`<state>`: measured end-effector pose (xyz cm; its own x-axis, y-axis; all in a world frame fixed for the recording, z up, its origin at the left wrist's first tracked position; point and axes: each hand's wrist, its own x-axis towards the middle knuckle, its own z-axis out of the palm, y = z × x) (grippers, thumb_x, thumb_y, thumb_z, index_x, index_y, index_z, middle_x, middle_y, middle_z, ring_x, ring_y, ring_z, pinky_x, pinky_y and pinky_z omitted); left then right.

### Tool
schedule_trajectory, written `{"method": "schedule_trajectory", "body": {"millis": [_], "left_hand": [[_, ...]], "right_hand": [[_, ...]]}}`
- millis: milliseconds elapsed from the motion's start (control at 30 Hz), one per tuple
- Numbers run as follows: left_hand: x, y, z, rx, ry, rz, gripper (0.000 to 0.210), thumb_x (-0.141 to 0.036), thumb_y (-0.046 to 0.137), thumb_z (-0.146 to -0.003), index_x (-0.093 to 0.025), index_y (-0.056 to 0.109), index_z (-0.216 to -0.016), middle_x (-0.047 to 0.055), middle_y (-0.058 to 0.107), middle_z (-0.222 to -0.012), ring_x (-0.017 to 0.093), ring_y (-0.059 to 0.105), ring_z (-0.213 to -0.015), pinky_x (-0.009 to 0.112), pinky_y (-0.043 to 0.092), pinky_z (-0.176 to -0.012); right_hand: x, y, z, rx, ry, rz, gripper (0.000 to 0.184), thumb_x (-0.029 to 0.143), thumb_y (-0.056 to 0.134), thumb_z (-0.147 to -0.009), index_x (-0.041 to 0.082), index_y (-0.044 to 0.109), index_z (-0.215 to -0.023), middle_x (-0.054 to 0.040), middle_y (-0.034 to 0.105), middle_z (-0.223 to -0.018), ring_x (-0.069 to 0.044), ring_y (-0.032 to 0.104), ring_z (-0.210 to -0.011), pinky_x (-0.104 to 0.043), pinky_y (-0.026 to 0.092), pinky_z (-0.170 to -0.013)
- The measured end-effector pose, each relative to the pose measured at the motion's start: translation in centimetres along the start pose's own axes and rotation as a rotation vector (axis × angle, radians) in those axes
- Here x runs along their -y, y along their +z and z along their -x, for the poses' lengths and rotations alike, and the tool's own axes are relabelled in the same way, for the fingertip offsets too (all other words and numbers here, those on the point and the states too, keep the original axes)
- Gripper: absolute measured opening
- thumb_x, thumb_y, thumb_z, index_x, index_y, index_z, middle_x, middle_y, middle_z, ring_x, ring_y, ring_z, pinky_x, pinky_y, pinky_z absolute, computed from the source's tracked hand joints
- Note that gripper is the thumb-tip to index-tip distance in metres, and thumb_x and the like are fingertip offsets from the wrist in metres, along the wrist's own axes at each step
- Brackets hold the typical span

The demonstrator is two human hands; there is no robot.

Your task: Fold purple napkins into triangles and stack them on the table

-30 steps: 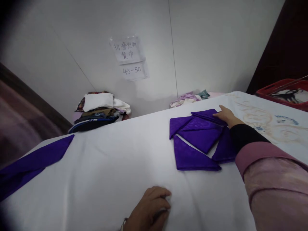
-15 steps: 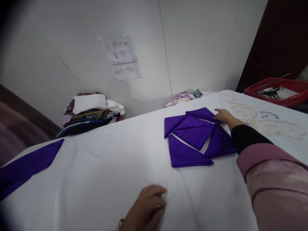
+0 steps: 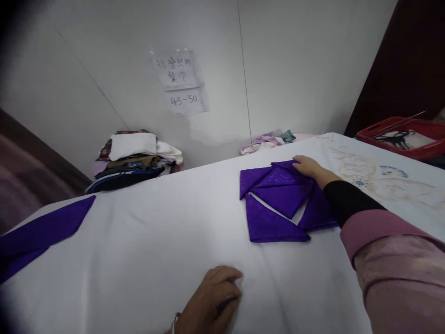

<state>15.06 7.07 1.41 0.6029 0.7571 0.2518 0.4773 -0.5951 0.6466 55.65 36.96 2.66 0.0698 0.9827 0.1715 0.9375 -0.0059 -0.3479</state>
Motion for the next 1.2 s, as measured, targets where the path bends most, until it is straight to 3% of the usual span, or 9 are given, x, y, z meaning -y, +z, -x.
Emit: {"method": "schedule_trajectory", "body": {"millis": [133, 300, 467, 600, 733, 833, 900, 1000, 1200], "left_hand": [[0.0, 0.1, 0.0, -0.008, 0.003, 0.006, 0.025, -0.006, 0.054, -0.071, -0.023, 0.062, -0.087, 0.004, 0.064, -0.107, 0.019, 0.057, -0.101, 0.032, 0.045, -0.088], [0.1, 0.3, 0.0, 0.011, -0.035, 0.026, 0.027, -0.003, 0.056, -0.067, -0.023, 0.062, -0.084, 0.002, 0.064, -0.107, 0.019, 0.056, -0.101, 0.032, 0.043, -0.089], [0.1, 0.3, 0.0, 0.01, -0.023, 0.036, 0.025, -0.004, 0.056, -0.067, -0.022, 0.062, -0.083, 0.004, 0.064, -0.107, 0.02, 0.057, -0.1, 0.034, 0.043, -0.087], [0.1, 0.3, 0.0, 0.018, -0.024, 0.03, 0.025, -0.004, 0.056, -0.066, -0.022, 0.062, -0.084, 0.003, 0.064, -0.109, 0.02, 0.056, -0.101, 0.033, 0.043, -0.087], [0.1, 0.1, 0.0, 0.017, -0.026, 0.025, 0.026, -0.005, 0.055, -0.067, -0.022, 0.062, -0.084, 0.003, 0.063, -0.108, 0.019, 0.056, -0.101, 0.032, 0.043, -0.087], [0.0, 0.0, 0.0, 0.024, -0.027, 0.028, 0.025, -0.005, 0.054, -0.068, -0.022, 0.061, -0.085, 0.004, 0.063, -0.109, 0.019, 0.055, -0.102, 0.033, 0.043, -0.088], [-0.1, 0.0, 0.0, 0.029, -0.033, 0.029, 0.024, -0.004, 0.053, -0.069, -0.022, 0.061, -0.084, 0.004, 0.062, -0.109, 0.018, 0.055, -0.103, 0.033, 0.042, -0.089], [-0.3, -0.1, 0.0, 0.023, -0.06, 0.027, 0.023, -0.005, 0.053, -0.072, -0.022, 0.061, -0.085, 0.003, 0.062, -0.11, 0.018, 0.054, -0.104, 0.034, 0.042, -0.09], [-0.5, 0.2, 0.2, 0.005, -0.097, 0.041, 0.022, -0.007, 0.051, -0.075, -0.023, 0.062, -0.086, 0.004, 0.062, -0.109, 0.018, 0.052, -0.105, 0.036, 0.04, -0.093]], "right_hand": [[4.9, 2.3, -0.9, 0.211, -0.16, 0.094, 0.042, 0.041, 0.036, -0.091, 0.025, 0.053, -0.126, -0.0039, 0.045, -0.141, -0.026, 0.027, -0.135, -0.048, 0.025, -0.107], [7.3, 3.7, -1.0, 0.328, -0.091, 0.161, 0.05, 0.053, 0.031, -0.09, 0.027, 0.051, -0.128, -0.0079, 0.047, -0.139, -0.031, 0.034, -0.131, -0.06, 0.024, -0.103], [7.5, 4.2, -0.7, 0.278, -0.051, 0.157, 0.055, 0.055, 0.03, -0.089, 0.022, 0.052, -0.128, -0.0124, 0.045, -0.139, -0.033, 0.036, -0.13, -0.061, 0.027, -0.101], [6.6, 2.7, 0.0, 0.151, -0.043, 0.142, 0.05, 0.047, 0.025, -0.093, 0.022, 0.051, -0.129, -0.0098, 0.041, -0.143, -0.028, 0.033, -0.132, -0.051, 0.028, -0.104], [3.2, -0.4, 1.6, -0.016, 0.055, 0.146, 0.056, 0.042, 0.018, -0.094, 0.014, 0.061, -0.117, -0.0157, 0.058, -0.125, -0.028, 0.05, -0.118, -0.04, 0.04, -0.094], [0.1, -1.5, 3.1, -0.135, 0.135, 0.142, 0.058, 0.047, 0.024, -0.091, 0.013, 0.07, -0.097, -0.0162, 0.068, -0.103, -0.03, 0.06, -0.101, -0.036, 0.045, -0.082], [-1.3, -1.3, 4.1, -0.091, 0.079, 0.13, 0.053, 0.048, 0.032, -0.089, 0.015, 0.072, -0.087, -0.0137, 0.071, -0.096, -0.028, 0.063, -0.093, -0.034, 0.046, -0.079], [-2.0, -0.2, 5.0, 0.01, -0.072, 0.105, 0.044, 0.043, 0.038, -0.086, 0.017, 0.072, -0.092, -0.0105, 0.069, -0.105, -0.025, 0.061, -0.1, -0.033, 0.045, -0.086], [0.4, -0.6, 7.2, -0.122, -0.096, 0.021, 0.042, 0.036, 0.036, -0.087, 0.015, 0.07, -0.098, -0.0122, 0.067, -0.11, -0.025, 0.059, -0.104, -0.036, 0.043, -0.092]]}}
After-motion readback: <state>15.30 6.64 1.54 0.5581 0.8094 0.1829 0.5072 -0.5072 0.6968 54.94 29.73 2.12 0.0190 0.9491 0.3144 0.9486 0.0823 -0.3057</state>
